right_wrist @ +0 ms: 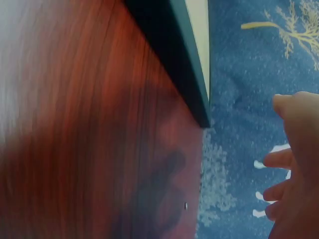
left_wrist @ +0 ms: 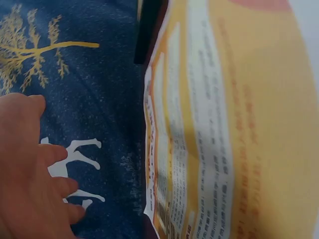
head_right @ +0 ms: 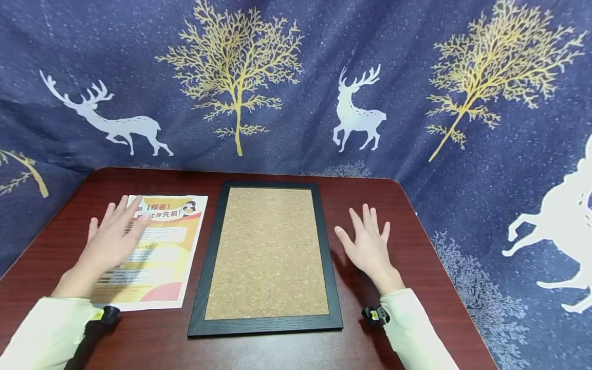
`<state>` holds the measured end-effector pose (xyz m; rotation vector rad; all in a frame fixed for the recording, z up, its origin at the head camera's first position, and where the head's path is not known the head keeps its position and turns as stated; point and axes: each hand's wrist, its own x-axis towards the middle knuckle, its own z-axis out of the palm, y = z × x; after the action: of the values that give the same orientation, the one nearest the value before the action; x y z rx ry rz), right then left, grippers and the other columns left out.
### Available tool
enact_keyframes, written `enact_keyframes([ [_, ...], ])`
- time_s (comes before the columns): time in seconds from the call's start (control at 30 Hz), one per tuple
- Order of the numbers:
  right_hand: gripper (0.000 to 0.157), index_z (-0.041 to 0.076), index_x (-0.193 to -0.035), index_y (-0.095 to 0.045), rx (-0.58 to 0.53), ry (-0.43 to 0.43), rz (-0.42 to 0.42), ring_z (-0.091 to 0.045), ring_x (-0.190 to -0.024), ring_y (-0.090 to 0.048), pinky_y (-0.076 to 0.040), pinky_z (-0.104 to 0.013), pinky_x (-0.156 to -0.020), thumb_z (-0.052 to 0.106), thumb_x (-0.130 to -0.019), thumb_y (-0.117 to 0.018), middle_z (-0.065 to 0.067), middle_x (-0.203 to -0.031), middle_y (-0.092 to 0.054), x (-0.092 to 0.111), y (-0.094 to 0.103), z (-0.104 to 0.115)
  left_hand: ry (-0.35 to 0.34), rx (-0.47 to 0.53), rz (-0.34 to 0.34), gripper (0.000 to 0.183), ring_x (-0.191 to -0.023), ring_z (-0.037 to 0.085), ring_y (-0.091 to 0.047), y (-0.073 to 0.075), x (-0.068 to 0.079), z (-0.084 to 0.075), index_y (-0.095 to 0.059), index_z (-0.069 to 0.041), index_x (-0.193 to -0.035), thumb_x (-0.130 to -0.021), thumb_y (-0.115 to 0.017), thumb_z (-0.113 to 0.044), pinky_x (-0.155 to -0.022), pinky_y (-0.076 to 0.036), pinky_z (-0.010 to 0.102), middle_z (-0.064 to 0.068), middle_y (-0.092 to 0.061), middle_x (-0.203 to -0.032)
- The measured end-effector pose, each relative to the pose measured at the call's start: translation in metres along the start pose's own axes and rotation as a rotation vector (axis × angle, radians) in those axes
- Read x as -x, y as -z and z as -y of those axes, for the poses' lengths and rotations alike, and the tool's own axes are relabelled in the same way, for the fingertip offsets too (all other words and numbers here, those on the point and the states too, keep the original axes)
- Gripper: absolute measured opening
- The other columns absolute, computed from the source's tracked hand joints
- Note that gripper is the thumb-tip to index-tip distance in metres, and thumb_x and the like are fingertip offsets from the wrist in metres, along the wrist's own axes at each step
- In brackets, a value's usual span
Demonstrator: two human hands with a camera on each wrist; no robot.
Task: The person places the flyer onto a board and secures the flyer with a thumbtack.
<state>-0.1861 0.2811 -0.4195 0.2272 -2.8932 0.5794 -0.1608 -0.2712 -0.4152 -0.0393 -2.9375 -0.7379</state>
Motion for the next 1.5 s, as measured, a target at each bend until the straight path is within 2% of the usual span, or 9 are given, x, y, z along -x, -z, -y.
enact_keyframes([
  [0.33,0.057,0.006,-0.146,-0.050,-0.341,-0.005,-0.046,-0.037,-0.148,-0.027,-0.024,-0.059,-0.116,0.042,-0.102,-0.056,-0.020,-0.156,-0.038,-0.003,-0.009,0.030,0.183,0.358,0.010,0.072,-0.142,0.056,-0.021,0.015,0.000,0.000,-0.008,-0.022,-0.162,-0.104,-0.028,-0.059,-0.109,-0.015,0.074,0.029,-0.023,-0.159],
  [0.47,0.052,0.007,-0.144,-0.053,-0.485,-0.046,-0.022,-0.032,-0.139,-0.043,-0.037,-0.052,-0.111,0.040,-0.103,-0.056,-0.015,-0.148,-0.050,-0.004,-0.011,0.046,0.255,0.494,-0.003,0.078,-0.145,0.049,-0.021,0.018,0.000,0.005,-0.009,-0.023,-0.162,-0.101,-0.033,-0.065,-0.115,-0.014,0.067,0.021,-0.020,-0.163],
  [0.6,0.050,0.008,-0.141,-0.055,-0.667,-0.123,0.026,-0.029,-0.131,-0.053,-0.042,-0.047,-0.108,0.041,-0.103,-0.056,-0.014,-0.143,-0.056,-0.005,-0.015,0.064,0.365,0.601,-0.005,0.083,-0.145,0.042,-0.026,0.020,0.001,0.010,-0.009,-0.027,-0.162,-0.097,-0.039,-0.069,-0.118,-0.014,0.061,0.015,-0.020,-0.165],
  [0.73,0.047,0.005,-0.138,-0.057,-0.815,-0.183,0.045,-0.028,-0.130,-0.054,-0.043,-0.046,-0.108,0.035,-0.102,-0.059,-0.016,-0.140,-0.058,-0.006,-0.023,0.080,0.451,0.690,-0.020,0.083,-0.141,0.038,-0.035,0.023,0.002,0.014,-0.010,-0.028,-0.162,-0.096,-0.044,-0.066,-0.117,-0.028,0.053,0.014,-0.021,-0.165],
  [0.83,0.043,0.003,-0.136,-0.059,-0.891,-0.187,0.057,-0.028,-0.129,-0.054,-0.044,-0.045,-0.107,0.029,-0.102,-0.061,-0.018,-0.140,-0.057,-0.005,-0.028,0.091,0.438,0.671,-0.042,0.083,-0.131,0.035,-0.047,0.024,0.003,0.017,-0.014,-0.022,-0.162,-0.098,-0.046,-0.063,-0.103,-0.047,0.031,0.018,-0.026,-0.162],
  [0.97,0.039,0.000,-0.135,-0.058,-1.008,-0.164,0.083,-0.034,-0.126,-0.056,-0.050,-0.050,-0.100,0.020,-0.101,-0.062,-0.024,-0.139,-0.056,-0.004,-0.034,0.105,0.428,0.669,-0.067,0.080,-0.103,0.011,-0.064,0.026,0.004,0.022,-0.018,-0.015,-0.162,-0.100,-0.048,-0.057,-0.076,-0.054,0.017,0.024,-0.033,-0.157],
  [1.1,0.038,-0.004,-0.136,-0.055,-1.149,-0.166,0.132,-0.046,-0.122,-0.057,-0.052,-0.054,-0.094,0.011,-0.101,-0.061,-0.030,-0.137,-0.053,-0.002,-0.039,0.117,0.443,0.733,-0.074,0.079,-0.081,-0.002,-0.068,0.026,0.003,0.027,-0.018,-0.012,-0.161,-0.101,-0.051,-0.051,-0.071,-0.059,0.025,0.028,-0.040,-0.151],
  [1.27,0.041,-0.004,-0.138,-0.052,-1.204,-0.190,0.184,-0.047,-0.117,-0.060,-0.055,-0.053,-0.089,0.010,-0.101,-0.060,-0.031,-0.133,-0.056,-0.002,-0.045,0.130,0.441,0.764,-0.073,0.083,-0.082,0.008,-0.071,0.026,0.002,0.036,-0.020,-0.009,-0.161,-0.098,-0.057,-0.050,-0.070,-0.061,0.030,0.022,-0.054,-0.140],
  [1.5,0.047,-0.006,-0.141,-0.047,-1.294,-0.211,0.254,-0.046,-0.114,-0.062,-0.057,-0.049,-0.086,0.012,-0.100,-0.061,-0.031,-0.130,-0.058,-0.002,-0.052,0.149,0.407,0.698,-0.049,0.084,-0.081,0.012,-0.071,0.024,0.000,0.050,-0.019,-0.004,-0.160,-0.099,-0.057,-0.048,-0.068,-0.061,0.030,0.032,-0.044,-0.143],
])
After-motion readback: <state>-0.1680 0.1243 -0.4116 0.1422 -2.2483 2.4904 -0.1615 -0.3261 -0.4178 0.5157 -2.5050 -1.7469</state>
